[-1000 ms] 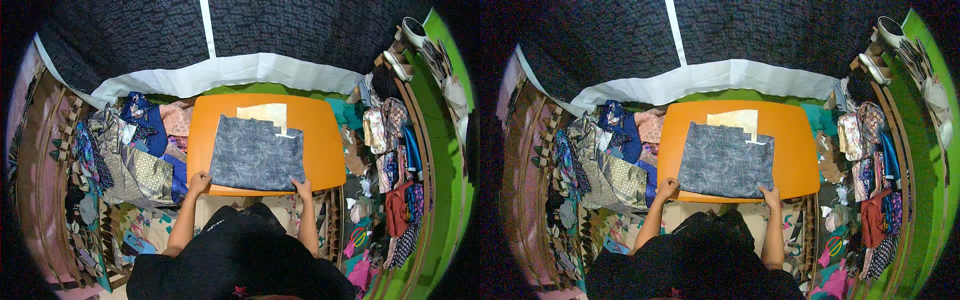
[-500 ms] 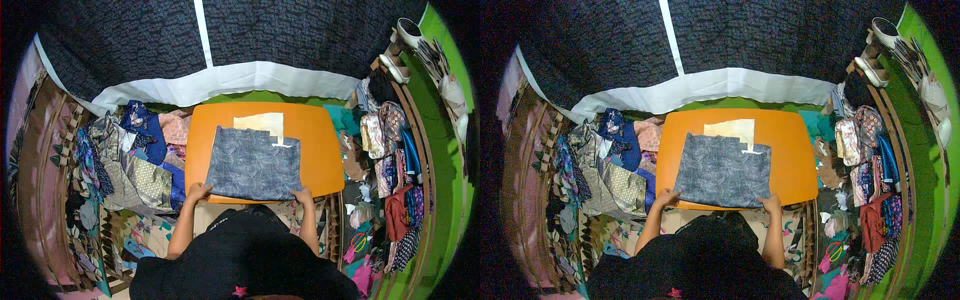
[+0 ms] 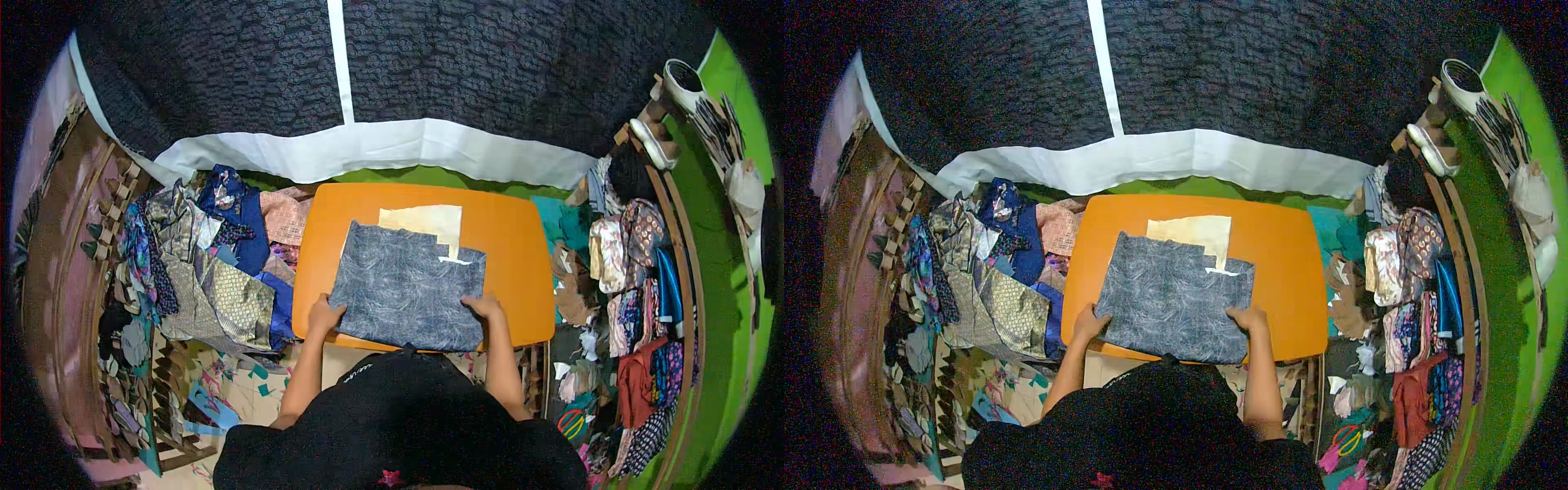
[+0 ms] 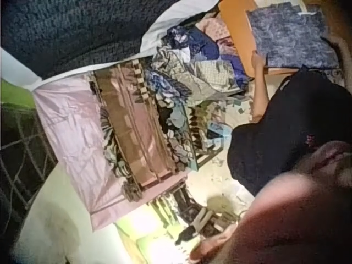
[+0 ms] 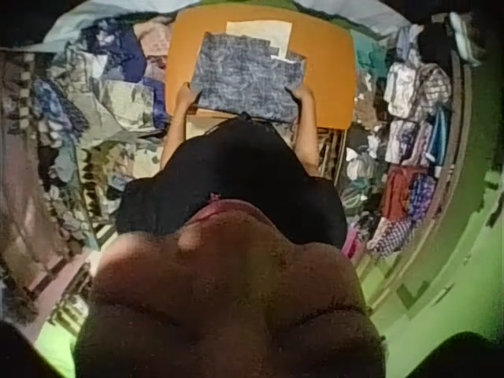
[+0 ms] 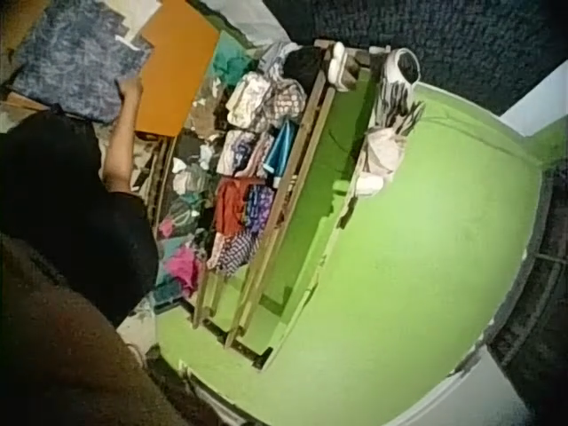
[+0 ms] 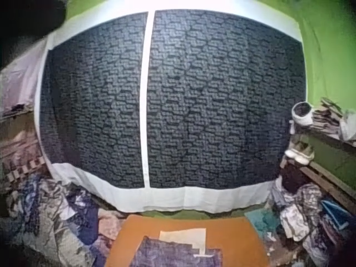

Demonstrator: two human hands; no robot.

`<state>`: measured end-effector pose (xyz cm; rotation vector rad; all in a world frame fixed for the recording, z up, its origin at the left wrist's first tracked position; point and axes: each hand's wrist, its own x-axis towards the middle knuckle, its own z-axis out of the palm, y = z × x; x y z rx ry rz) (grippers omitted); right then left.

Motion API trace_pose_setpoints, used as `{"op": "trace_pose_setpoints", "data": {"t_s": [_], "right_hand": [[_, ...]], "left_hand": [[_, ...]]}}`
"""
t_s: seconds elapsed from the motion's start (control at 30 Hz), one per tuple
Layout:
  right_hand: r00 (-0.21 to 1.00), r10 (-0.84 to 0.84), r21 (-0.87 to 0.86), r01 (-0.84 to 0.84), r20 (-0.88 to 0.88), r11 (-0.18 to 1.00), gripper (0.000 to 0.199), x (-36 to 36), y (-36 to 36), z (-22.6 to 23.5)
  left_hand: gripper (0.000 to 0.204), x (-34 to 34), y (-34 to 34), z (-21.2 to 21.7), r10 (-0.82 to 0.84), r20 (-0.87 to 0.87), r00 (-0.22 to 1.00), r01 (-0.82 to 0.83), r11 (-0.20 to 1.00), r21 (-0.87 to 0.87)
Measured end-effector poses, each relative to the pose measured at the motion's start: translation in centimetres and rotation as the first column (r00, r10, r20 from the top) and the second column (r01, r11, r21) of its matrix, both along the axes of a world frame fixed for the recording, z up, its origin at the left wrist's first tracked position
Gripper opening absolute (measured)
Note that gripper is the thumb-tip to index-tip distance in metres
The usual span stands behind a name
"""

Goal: Folding various cut fabric pieces on a table and organizing them on a shelf.

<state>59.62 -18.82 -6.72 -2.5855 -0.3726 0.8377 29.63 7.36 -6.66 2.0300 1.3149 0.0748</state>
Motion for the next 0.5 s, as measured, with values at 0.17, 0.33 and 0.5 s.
{"op": "trace_pose_setpoints", "data": {"t_s": [0.17,0.33,0.5], "right_hand": [[0.984,-0.081,0.044,0.089,-0.162,0.995,0.062,-3.8,-1.6,-1.4],[0.999,0.028,0.192,-0.025,-0.016,0.981,0.069,-5.9,-5.3,-1.1],[0.949,-0.102,0.121,0.144,-0.298,0.982,0.083,-5.7,-4.7,0.9]], "left_hand": [[0.052,-3.4,1.7,-6.3,0.005,0.123,0.992,0.015,0.987,-0.158],[0.047,-2.6,-0.5,-3.0,-0.025,0.270,0.963,0.078,0.979,-0.189],[0.029,-2.7,0.0,-0.1,0.029,0.445,0.895,0.250,0.794,-0.554]]}}
